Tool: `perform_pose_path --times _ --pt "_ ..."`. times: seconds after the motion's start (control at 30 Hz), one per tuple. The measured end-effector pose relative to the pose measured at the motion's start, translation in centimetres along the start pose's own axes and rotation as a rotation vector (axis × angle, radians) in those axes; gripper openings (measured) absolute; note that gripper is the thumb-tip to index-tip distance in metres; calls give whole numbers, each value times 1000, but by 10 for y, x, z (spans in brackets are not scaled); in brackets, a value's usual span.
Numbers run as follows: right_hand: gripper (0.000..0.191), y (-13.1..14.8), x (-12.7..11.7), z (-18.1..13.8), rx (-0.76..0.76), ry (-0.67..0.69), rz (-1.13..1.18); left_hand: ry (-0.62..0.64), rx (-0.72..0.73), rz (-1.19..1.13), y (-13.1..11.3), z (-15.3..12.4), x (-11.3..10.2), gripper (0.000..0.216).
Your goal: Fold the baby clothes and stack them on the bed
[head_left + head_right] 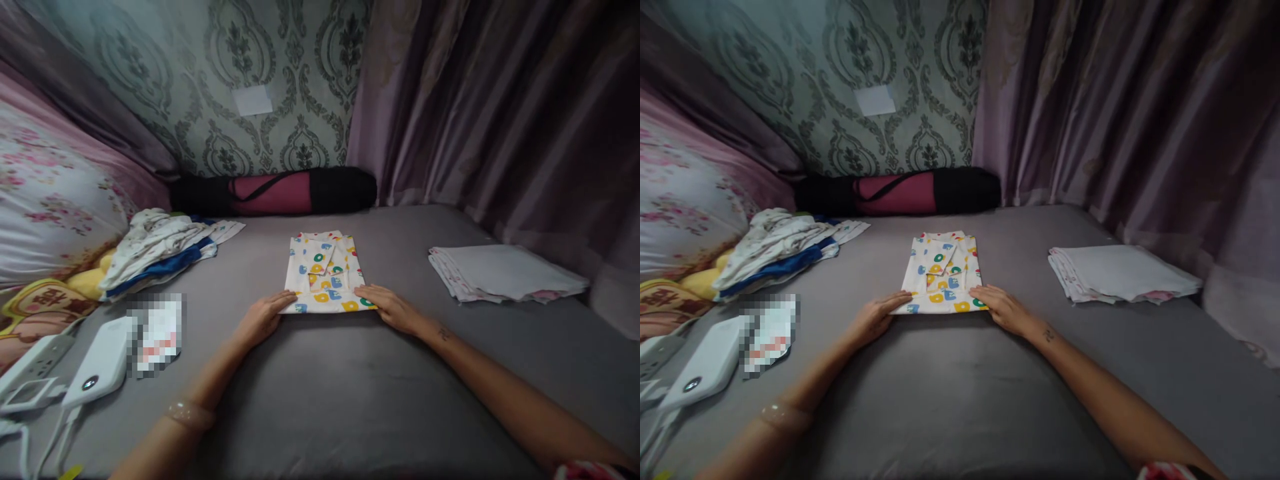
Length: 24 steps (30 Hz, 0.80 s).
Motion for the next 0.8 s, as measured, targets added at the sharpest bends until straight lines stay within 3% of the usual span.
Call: perform_pose_path --times 0.13,0.27,0.4,0.5,0.63,0.8 --pt "73 8 -16 -2 -10 -14 10 -16 60 -5 -12 -2 -14 64" --pt "70 36 -33 -20 -11 13 13 5 131 0 -36 -19 -27 62" --pt "67 70 -45 -51 18 82 50 38 101 -59 -63 -51 -33 56" --pt "61 86 -52 -64 77 103 101 15 -9 -177 -76 -70 -36 46" --pt "34 80 -55 -48 244 19 234 -197 -293 -443 -69 -59 -35 19" --pt "28 38 -46 6 511 -325 372 -621 -436 -635 -36 -3 -28 17"
Point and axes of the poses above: each hand's wrist, its own z-axis towards the middle knuckle, its own x-axis out of the palm, y = z × x, the point moved 5 cm from there along z, towards the middle knuckle, and after that the axes turned 5 degrees about -z, right-handed, at the moved point
